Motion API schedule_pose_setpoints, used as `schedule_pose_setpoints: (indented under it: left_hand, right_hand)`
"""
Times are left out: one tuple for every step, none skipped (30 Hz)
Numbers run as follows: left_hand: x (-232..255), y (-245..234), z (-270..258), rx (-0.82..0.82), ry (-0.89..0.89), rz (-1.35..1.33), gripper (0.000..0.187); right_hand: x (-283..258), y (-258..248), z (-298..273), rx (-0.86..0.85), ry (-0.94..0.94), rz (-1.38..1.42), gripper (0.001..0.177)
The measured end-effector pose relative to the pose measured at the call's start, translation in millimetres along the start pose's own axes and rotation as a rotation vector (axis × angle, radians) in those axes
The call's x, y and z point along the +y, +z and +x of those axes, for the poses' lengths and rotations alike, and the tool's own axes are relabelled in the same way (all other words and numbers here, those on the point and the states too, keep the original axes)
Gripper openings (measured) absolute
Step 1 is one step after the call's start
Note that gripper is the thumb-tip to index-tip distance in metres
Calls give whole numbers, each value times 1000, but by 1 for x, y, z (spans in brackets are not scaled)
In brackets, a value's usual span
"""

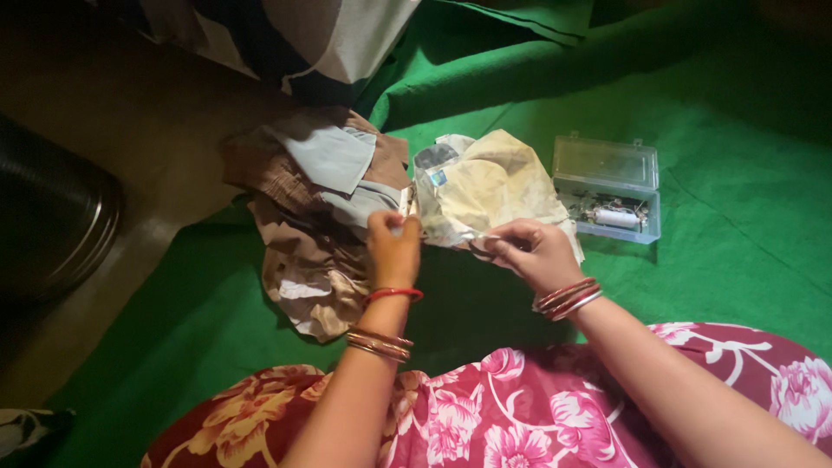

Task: The person sits with a garment on their lap and mends it by hand. They pull thread from a red spool, thread a needle, and stitch the fabric, taking the needle and thread from a small plastic sewing kit box beside them.

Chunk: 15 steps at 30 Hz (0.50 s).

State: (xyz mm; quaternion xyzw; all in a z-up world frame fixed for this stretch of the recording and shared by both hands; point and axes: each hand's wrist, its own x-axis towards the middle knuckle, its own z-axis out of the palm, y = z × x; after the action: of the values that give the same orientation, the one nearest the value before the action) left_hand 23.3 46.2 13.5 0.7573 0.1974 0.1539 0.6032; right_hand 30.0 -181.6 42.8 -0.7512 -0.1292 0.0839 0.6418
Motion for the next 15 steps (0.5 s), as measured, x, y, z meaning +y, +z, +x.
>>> schedule_pose_setpoints:
  left_hand:
    - [9, -3, -7, 112, 236, 273, 29]
    - [20, -6, -10, -15, 385, 214, 31]
    - [31, -8, -10, -143, 532, 154, 34]
    - [40, -10, -10, -272, 677, 93, 39]
    - [45, -11, -15, -273, 750, 193, 42]
    - [49, -12, -22, -272, 822, 295, 46]
    - [52, -12, -25, -272, 892, 397, 49]
    - [55, -13, -24, -324, 811, 351, 40]
    - [56, -14, -22, -376, 730, 306, 31]
    - [57, -16, -21, -427, 648, 259, 25]
    - [57, -18, -18, -435, 587, 272, 26]
    - [59, -19, -13, -442, 527, 285, 31]
    - [60, -20, -11, -449, 466, 298, 38]
    - [61, -22, -10, -438, 367, 285, 42]
    - [61, -24, -11, -426, 267, 271, 46]
  right_hand:
    - [0, -3, 2, 5, 85, -10, 21]
    - [-2, -7, 3, 10, 170, -21, 23]
    - [-3, -11, 4, 15, 255, -31, 24]
    - [-4, -12, 5, 4, 249, -2, 25]
    - [-5, -13, 6, -7, 244, 27, 26]
    - [-6, -13, 6, -19, 238, 56, 27]
    - [-8, -14, 6, -40, 197, 64, 27]
    - [-8, -15, 7, -62, 157, 73, 28]
    - [-8, -16, 8, -85, 117, 82, 28]
    - [-8, -16, 8, -82, 136, 35, 27]
    - [-7, -18, 8, -78, 155, -13, 26]
    - [-6, -20, 9, -76, 174, -60, 26]
    - [-4, -20, 11, -99, 195, -41, 25]
    - [-3, -22, 12, -122, 216, -22, 25]
    - [-1, -23, 13, -146, 237, -3, 24]
